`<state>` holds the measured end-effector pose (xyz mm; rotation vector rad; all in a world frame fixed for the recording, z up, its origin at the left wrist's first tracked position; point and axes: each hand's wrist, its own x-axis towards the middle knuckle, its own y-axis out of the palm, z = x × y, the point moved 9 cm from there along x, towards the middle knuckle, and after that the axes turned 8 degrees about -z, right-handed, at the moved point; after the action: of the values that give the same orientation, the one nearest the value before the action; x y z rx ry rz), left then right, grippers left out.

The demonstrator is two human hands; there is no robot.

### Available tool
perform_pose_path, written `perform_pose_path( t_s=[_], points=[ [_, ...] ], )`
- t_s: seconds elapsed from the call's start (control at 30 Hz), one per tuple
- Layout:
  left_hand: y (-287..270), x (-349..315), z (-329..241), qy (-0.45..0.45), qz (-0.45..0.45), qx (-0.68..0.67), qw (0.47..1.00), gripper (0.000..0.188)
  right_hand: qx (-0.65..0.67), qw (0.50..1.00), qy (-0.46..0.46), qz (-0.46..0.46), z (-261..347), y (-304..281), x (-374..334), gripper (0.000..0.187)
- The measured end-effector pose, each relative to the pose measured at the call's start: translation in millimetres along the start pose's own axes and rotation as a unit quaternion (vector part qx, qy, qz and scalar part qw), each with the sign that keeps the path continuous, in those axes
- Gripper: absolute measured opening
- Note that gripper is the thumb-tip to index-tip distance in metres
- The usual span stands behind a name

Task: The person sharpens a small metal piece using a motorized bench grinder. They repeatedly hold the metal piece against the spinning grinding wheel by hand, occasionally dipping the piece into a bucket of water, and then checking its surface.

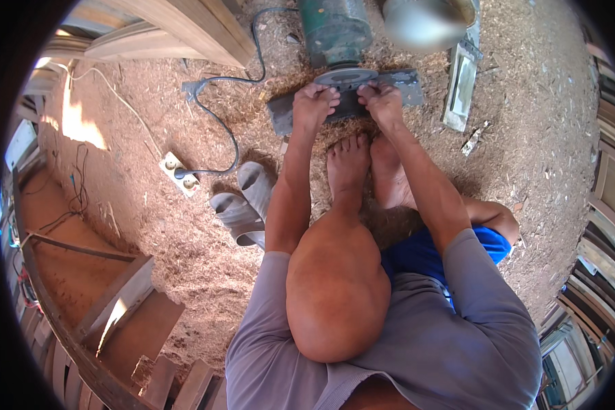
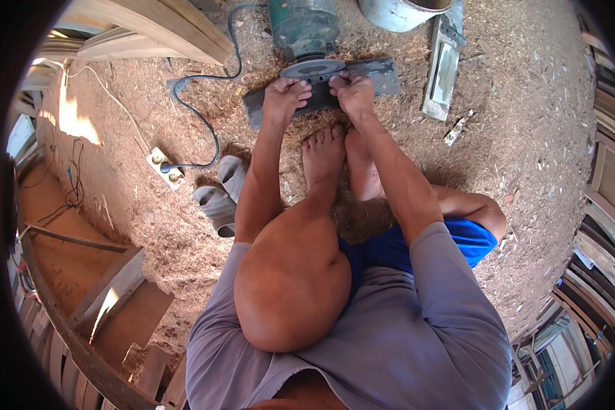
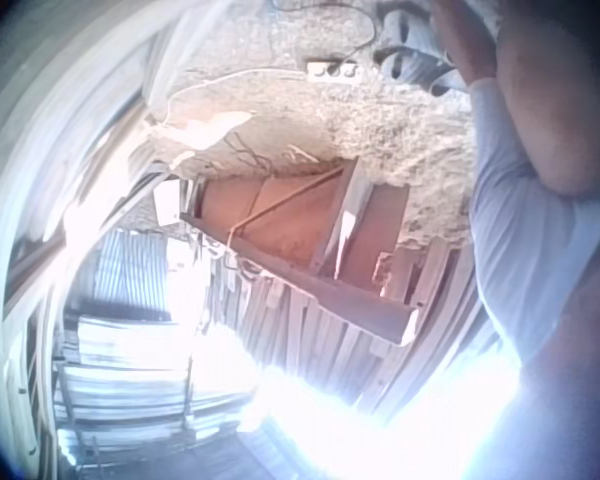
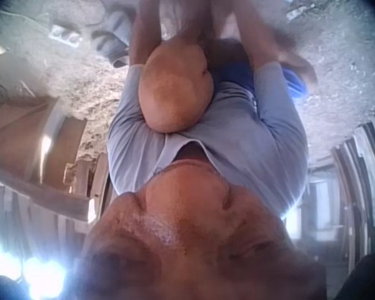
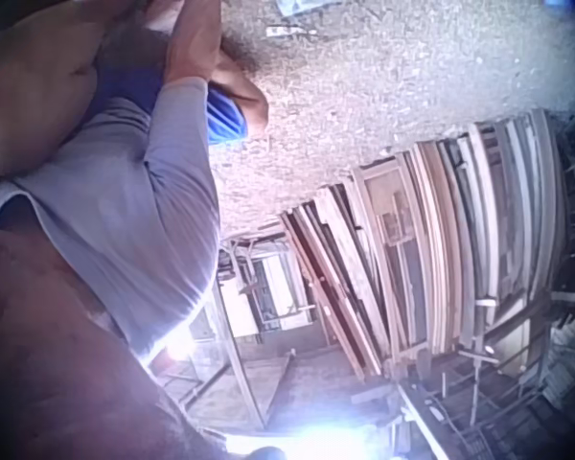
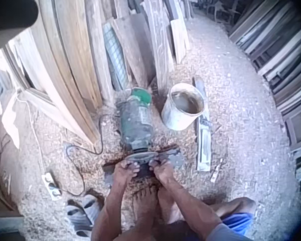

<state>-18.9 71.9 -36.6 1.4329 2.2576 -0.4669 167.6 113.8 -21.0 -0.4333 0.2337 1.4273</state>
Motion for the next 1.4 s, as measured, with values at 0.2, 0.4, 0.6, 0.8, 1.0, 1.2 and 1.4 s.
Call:
perform_pose_path(
  t_s=[0.2,0.4,0.6,0.8,1.0,1.2,1.4],
  points=[
    [1.3,4.5,4.6,-0.007,0.002,-0.033,0.999,0.014,0.004,1.0,0.01,-0.018,-2.4,-0.8,-0.9,0.022],
    [-0.9,4.5,4.8,0.01,0.005,-0.071,0.997,0.011,-0.019,1.0,-0.003,-0.012,-4.4,2.5,1.1,0.019],
    [-6.7,0.7,5.0,0.001,0.002,-0.093,0.996,0.014,-0.02,1.0,-0.004,-0.011,-2.3,8.4,-0.6,0.02],
    [-10.4,-0.5,5.2,-0.011,-0.005,-0.112,0.994,0.014,-0.029,1.0,0.009,-0.005,-7.0,12.2,0.5,0.022],
    [-2.7,0.8,2.9,-0.014,0.011,-0.096,0.995,0.014,-0.019,1.0,-0.007,-0.006,-9.1,6.8,5.0,0.024],
    [-0.6,3.5,4.6,-0.012,0.013,-0.066,0.998,0.016,-0.021,1.0,0.013,-0.013,-2.1,2.8,-1.8,0.019],
    [2.7,1.7,1.3,-0.005,0.013,-0.074,0.997,0.014,0.022,0.999,0.027,-0.017,-6.4,1.7,0.0,0.019]
  ],
)
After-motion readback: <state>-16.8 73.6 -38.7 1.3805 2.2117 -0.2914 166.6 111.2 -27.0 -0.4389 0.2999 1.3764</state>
